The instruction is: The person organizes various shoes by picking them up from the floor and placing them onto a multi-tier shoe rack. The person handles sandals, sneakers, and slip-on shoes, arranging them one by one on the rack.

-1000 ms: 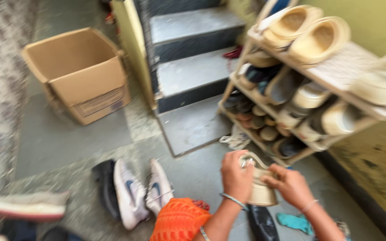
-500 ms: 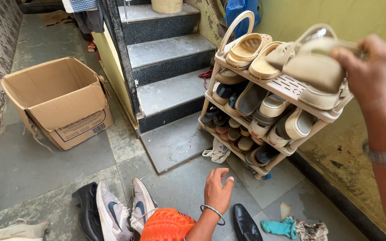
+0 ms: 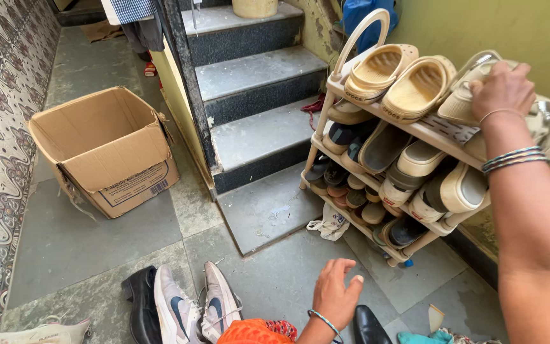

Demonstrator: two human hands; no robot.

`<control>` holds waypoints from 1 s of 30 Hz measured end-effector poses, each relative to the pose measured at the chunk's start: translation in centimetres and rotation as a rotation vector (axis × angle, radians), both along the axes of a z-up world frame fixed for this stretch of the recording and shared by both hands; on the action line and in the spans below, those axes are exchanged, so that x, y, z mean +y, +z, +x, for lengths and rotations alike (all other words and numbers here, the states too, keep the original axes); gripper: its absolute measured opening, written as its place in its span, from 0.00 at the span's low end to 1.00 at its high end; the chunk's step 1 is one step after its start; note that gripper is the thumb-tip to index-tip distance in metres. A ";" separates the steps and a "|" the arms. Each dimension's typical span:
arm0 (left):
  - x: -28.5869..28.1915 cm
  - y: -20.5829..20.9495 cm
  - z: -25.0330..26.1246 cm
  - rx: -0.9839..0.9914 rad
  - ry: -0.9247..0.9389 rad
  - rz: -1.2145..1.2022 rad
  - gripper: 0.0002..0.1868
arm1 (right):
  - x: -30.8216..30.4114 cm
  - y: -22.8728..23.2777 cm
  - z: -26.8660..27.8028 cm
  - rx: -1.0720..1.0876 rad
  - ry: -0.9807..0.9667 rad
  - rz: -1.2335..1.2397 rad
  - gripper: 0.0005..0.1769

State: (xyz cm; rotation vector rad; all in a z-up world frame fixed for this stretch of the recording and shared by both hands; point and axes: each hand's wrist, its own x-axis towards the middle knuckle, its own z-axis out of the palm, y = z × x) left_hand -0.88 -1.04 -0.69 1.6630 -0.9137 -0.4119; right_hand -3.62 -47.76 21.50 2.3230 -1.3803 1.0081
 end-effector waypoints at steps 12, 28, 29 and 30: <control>-0.5 0.2 -1.2 -0.091 -0.109 0.050 0.19 | 0.2 1.5 -1.4 0.112 0.132 0.021 0.39; -0.9 0.2 -2.4 -0.104 -0.193 0.207 0.20 | 8.0 -2.0 -9.2 0.511 -0.019 0.199 0.72; -0.8 0.0 -2.3 -0.113 -0.194 0.209 0.20 | 8.4 -2.3 -9.2 0.506 -0.003 0.133 0.72; -0.7 -0.1 -2.1 -0.122 -0.196 0.211 0.20 | 8.5 -2.6 -9.4 0.500 0.013 0.068 0.72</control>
